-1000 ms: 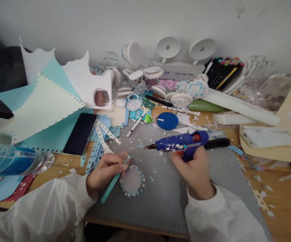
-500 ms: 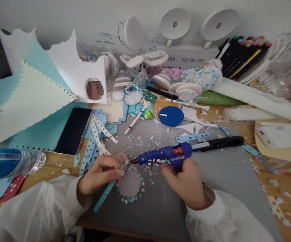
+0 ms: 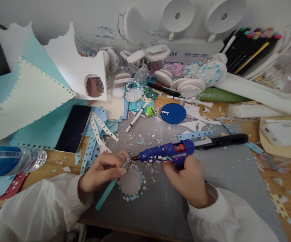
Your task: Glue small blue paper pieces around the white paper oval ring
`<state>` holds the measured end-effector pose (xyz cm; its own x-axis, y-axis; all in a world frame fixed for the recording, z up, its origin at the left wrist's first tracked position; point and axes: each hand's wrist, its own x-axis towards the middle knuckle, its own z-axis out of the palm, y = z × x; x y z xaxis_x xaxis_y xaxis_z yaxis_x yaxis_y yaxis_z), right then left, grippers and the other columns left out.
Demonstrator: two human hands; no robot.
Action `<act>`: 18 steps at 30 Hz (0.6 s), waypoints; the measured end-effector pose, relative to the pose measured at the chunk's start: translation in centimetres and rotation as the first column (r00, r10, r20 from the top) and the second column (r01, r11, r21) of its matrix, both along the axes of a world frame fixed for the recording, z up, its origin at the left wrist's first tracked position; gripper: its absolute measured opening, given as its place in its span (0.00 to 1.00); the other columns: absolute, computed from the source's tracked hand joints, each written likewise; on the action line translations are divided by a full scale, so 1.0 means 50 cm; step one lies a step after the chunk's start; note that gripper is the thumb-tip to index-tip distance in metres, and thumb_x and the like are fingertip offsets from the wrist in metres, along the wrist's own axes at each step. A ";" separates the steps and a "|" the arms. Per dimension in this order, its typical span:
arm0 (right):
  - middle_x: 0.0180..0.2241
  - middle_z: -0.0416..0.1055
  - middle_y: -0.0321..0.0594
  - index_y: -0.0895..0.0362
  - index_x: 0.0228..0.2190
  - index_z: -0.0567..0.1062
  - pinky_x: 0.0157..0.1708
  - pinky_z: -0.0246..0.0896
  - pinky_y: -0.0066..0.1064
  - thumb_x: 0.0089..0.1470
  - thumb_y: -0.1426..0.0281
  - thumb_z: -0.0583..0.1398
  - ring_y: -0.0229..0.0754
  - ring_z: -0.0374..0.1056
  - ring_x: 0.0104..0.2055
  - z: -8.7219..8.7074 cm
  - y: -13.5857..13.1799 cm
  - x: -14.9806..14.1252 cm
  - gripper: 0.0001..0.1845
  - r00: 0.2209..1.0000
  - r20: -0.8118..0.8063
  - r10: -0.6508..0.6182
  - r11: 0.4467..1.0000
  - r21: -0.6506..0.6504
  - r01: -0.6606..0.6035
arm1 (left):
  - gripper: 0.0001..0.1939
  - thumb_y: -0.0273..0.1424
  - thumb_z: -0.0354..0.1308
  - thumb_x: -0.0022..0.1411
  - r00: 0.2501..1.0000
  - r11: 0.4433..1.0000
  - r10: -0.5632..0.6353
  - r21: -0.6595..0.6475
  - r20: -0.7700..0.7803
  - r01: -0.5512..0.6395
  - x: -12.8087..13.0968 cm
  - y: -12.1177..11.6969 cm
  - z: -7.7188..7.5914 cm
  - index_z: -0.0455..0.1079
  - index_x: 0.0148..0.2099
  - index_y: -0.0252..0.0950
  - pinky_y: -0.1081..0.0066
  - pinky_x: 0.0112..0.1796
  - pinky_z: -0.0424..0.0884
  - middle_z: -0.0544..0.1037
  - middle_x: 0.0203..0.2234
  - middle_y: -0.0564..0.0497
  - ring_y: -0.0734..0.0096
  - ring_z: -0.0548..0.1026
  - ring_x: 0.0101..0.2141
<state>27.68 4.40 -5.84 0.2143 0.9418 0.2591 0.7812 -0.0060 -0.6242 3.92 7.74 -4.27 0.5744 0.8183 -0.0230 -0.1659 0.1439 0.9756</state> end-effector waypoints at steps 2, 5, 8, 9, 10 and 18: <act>0.13 0.63 0.36 0.50 0.18 0.63 0.16 0.53 0.34 0.42 0.60 0.60 0.44 0.61 0.16 -0.004 -0.002 0.001 0.11 1.000 0.017 -0.016 1.000 0.000 0.016 | 0.20 0.33 0.60 0.59 1.000 1.000 0.001 0.000 0.011 -0.001 0.000 0.000 -0.001 0.65 0.17 0.33 0.69 0.31 0.59 0.64 0.18 0.52 0.70 0.64 0.28; 0.13 0.63 0.38 0.51 0.18 0.64 0.17 0.54 0.35 0.42 0.60 0.59 0.45 0.61 0.16 -0.009 -0.004 0.003 0.11 0.998 0.053 -0.023 1.000 -0.020 0.024 | 0.20 0.32 0.60 0.59 1.000 1.000 0.006 0.002 0.020 -0.006 0.001 -0.001 -0.002 0.64 0.17 0.34 0.69 0.31 0.58 0.62 0.18 0.52 0.70 0.63 0.28; 0.14 0.64 0.38 0.51 0.18 0.64 0.17 0.54 0.36 0.43 0.60 0.59 0.46 0.62 0.17 -0.009 -0.003 0.004 0.11 0.998 0.060 -0.023 1.000 -0.017 0.024 | 0.20 0.33 0.60 0.59 1.000 1.000 -0.005 0.014 0.013 0.005 0.002 0.001 0.000 0.64 0.17 0.34 0.68 0.31 0.59 0.63 0.18 0.52 0.70 0.63 0.28; 0.14 0.64 0.38 0.51 0.18 0.64 0.17 0.54 0.36 0.43 0.60 0.59 0.46 0.62 0.17 -0.007 -0.003 0.003 0.11 0.998 0.058 -0.020 1.000 -0.012 0.021 | 0.19 0.33 0.60 0.59 1.000 1.000 -0.011 0.018 0.012 0.010 0.002 0.001 0.000 0.64 0.17 0.34 0.68 0.31 0.59 0.63 0.18 0.52 0.70 0.63 0.28; 0.14 0.64 0.38 0.51 0.18 0.64 0.17 0.54 0.35 0.43 0.60 0.59 0.45 0.62 0.17 -0.004 -0.002 0.002 0.11 0.998 0.057 -0.014 1.000 -0.007 0.014 | 0.19 0.33 0.60 0.59 1.000 1.000 -0.016 0.021 0.010 0.015 0.002 0.002 0.001 0.65 0.18 0.34 0.68 0.32 0.59 0.63 0.17 0.52 0.70 0.63 0.28; 0.11 0.61 0.37 0.51 0.16 0.62 0.17 0.51 0.33 0.46 0.59 0.57 0.44 0.61 0.15 -0.010 -0.002 0.006 0.15 0.982 0.188 0.010 0.998 0.057 -0.020 | 0.20 0.34 0.60 0.59 1.000 1.000 -0.005 -0.003 0.009 0.005 0.001 0.001 0.000 0.64 0.17 0.33 0.69 0.31 0.59 0.62 0.18 0.52 0.70 0.63 0.28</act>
